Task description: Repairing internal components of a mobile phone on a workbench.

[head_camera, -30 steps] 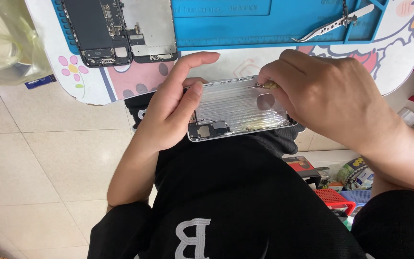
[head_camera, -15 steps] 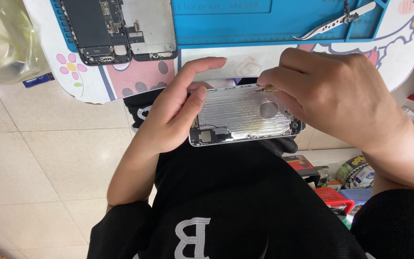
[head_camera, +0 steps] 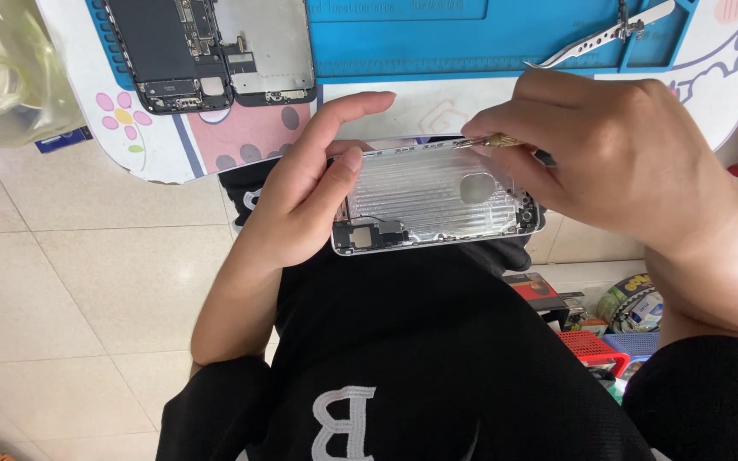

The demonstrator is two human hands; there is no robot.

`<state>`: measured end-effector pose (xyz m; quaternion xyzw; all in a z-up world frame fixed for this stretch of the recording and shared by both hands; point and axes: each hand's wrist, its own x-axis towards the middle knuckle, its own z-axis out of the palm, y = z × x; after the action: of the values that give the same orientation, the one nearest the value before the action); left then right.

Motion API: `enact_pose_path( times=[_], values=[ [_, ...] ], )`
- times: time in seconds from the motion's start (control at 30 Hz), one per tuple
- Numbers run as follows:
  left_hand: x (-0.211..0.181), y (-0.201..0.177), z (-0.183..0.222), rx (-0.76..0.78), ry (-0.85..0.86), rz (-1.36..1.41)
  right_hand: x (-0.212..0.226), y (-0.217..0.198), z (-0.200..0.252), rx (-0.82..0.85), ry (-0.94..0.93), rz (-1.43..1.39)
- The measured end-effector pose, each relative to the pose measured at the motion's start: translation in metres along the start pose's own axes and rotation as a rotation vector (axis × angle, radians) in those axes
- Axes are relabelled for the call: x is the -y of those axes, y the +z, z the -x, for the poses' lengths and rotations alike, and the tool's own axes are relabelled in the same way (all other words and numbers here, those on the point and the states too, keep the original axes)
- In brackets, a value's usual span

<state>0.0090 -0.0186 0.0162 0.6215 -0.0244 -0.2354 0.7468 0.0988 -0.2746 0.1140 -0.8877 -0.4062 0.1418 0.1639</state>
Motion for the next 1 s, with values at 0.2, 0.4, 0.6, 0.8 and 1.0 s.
enact_pose_path(
  times=[0.2,0.4,0.6,0.8,1.0],
  values=[
    [0.008,0.002,-0.002,-0.011,0.019,0.031,0.002,0.002,-0.002,-0.006,0.002,0.052],
    [0.006,0.004,-0.003,-0.009,0.025,0.055,-0.001,0.005,-0.003,0.013,0.036,-0.026],
    [-0.004,0.006,-0.003,-0.041,-0.008,0.006,0.001,0.010,-0.004,0.003,-0.008,0.064],
    [-0.001,0.005,-0.003,-0.078,-0.030,0.022,-0.004,0.011,-0.008,-0.091,-0.023,-0.035],
    [0.005,0.005,-0.005,-0.066,-0.076,0.205,-0.030,0.033,0.026,-0.221,0.153,-0.512]
  ],
)
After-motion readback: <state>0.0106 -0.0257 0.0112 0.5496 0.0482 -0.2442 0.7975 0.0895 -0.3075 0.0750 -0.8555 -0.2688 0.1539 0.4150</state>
